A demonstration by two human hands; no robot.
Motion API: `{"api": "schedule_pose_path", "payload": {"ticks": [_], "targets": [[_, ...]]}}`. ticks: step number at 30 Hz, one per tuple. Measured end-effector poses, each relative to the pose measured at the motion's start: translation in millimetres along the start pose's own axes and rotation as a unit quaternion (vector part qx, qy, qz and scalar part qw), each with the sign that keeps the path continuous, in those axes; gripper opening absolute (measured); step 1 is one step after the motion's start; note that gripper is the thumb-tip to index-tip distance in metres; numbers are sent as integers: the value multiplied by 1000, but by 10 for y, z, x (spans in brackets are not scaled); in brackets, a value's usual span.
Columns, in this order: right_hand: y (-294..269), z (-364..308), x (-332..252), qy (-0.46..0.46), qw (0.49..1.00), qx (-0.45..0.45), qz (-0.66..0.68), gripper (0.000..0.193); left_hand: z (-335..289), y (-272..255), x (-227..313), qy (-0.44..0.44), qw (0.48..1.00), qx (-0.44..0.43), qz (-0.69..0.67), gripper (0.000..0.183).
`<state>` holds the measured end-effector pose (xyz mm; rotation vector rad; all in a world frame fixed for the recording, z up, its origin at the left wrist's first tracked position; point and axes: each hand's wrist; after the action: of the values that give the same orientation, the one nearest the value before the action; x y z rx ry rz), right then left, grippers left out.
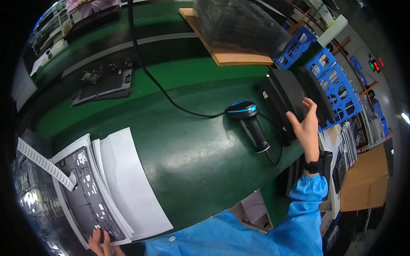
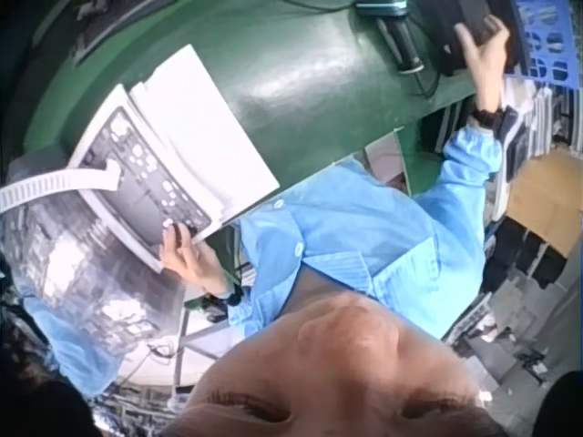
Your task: Assembling internal circuit boards and batteries into electronic device housings on a production line.
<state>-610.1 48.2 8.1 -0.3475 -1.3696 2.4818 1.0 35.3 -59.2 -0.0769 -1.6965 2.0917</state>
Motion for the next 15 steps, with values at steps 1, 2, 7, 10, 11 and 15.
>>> {"api": "schedule_pose_path", "payload": {"ticks": [1,2,7,10,11,15], "targets": [[16,-8,-34,74,994,-67,35,91,-42,41,-35,13,1000,28,5,27],[23,-16,-21,72,994,-69,39,91,-77,70,-58,26,998,55,11,23],[43,-18,236,85,992,-76,62,99,-336,109,-66,74,996,53,-25,20],[-137,-1,769,84,987,-97,98,91,-205,69,-52,74,990,91,-78,38],[-218,51,972,89,976,-103,172,86,-231,15,-59,61,988,109,-88,39],[-491,324,1977,19,998,-52,-23,77,-286,-200,-50,-95,953,285,-31,34]]}}
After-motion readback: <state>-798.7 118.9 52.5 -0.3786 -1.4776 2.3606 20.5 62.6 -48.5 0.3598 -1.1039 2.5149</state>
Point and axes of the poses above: each hand's wrist, its own z-axis towards the middle knuckle, its own y-axis out of the palm, x = y × z, and after that the axes turned 10 degrees about -x, right-handed
